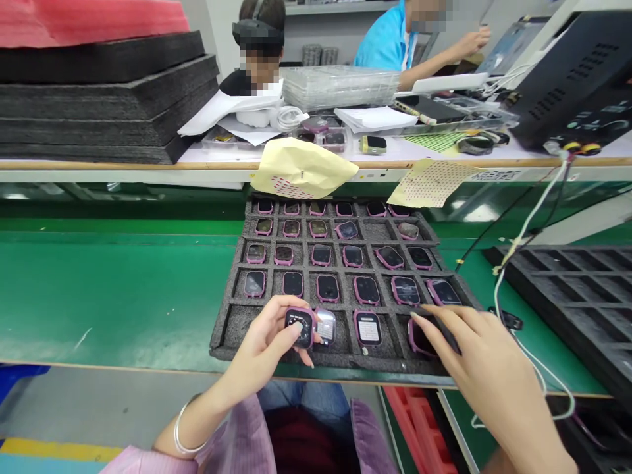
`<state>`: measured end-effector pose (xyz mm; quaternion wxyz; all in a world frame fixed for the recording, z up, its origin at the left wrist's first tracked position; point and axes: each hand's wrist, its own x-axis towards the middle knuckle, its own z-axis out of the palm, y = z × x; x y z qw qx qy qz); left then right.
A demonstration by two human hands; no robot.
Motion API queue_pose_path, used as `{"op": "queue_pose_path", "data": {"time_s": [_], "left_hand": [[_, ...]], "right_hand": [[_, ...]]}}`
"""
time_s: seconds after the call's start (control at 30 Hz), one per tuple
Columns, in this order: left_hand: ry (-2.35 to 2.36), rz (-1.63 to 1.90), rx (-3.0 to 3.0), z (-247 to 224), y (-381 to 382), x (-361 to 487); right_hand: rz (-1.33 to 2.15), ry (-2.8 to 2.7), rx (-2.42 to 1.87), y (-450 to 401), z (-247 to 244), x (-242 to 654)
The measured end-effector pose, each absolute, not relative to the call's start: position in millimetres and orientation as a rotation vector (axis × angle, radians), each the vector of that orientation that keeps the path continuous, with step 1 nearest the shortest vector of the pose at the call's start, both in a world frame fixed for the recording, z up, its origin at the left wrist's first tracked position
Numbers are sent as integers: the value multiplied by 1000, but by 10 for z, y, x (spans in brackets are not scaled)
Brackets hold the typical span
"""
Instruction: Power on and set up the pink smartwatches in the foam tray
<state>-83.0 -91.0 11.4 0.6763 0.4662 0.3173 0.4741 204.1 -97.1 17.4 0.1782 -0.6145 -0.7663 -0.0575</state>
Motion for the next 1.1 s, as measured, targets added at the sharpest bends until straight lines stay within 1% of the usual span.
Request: {"op": "queue_pose_path", "data": {"time_s": [0.07, 0.17, 0.33, 0.4, 0.47, 0.53, 0.6, 0.67, 0.77, 0.83, 0.93, 1.1], "left_hand": [[702, 1069, 1058, 111, -913, -839], [692, 1082, 1073, 112, -922, -836], [737, 1083, 1062, 120, -936, -830], [755, 1080, 1058, 118, -932, -840], [773, 1086, 1055, 112, -920, -854], [786, 1096, 1054, 107, -904, -863], [788, 1099, 1058, 106, -892, -863], [787, 1096, 1065, 111, -885, -850], [782, 1087, 1075, 124, -877, -808], [773, 1080, 1081, 129, -866, -769], [762, 1087, 1080, 126, -838, -710], [763, 1113, 1056, 104, -814, -658]], "right_hand": [[-222, -2122, -1851, -1026, 118, 2057], [-178, -2052, -1952, -1113, 50, 1959], [-262, -1952, -2164, -1194, 46, 1802], [-274, -1893, -2191, -1210, 58, 1804], [-243, -1852, -2118, -1234, 66, 1831], [-127, -1879, -1951, -1271, 66, 1866], [71, -1954, -1781, -1315, 52, 1901], [229, -1957, -1694, -1341, 31, 1927], [313, -1718, -1644, -1302, 28, 1940], [428, -1496, -1512, -1220, 72, 1921], [726, -1320, -1315, -1051, 190, 1843], [1307, -1358, -1207, -819, 307, 1694]]}}
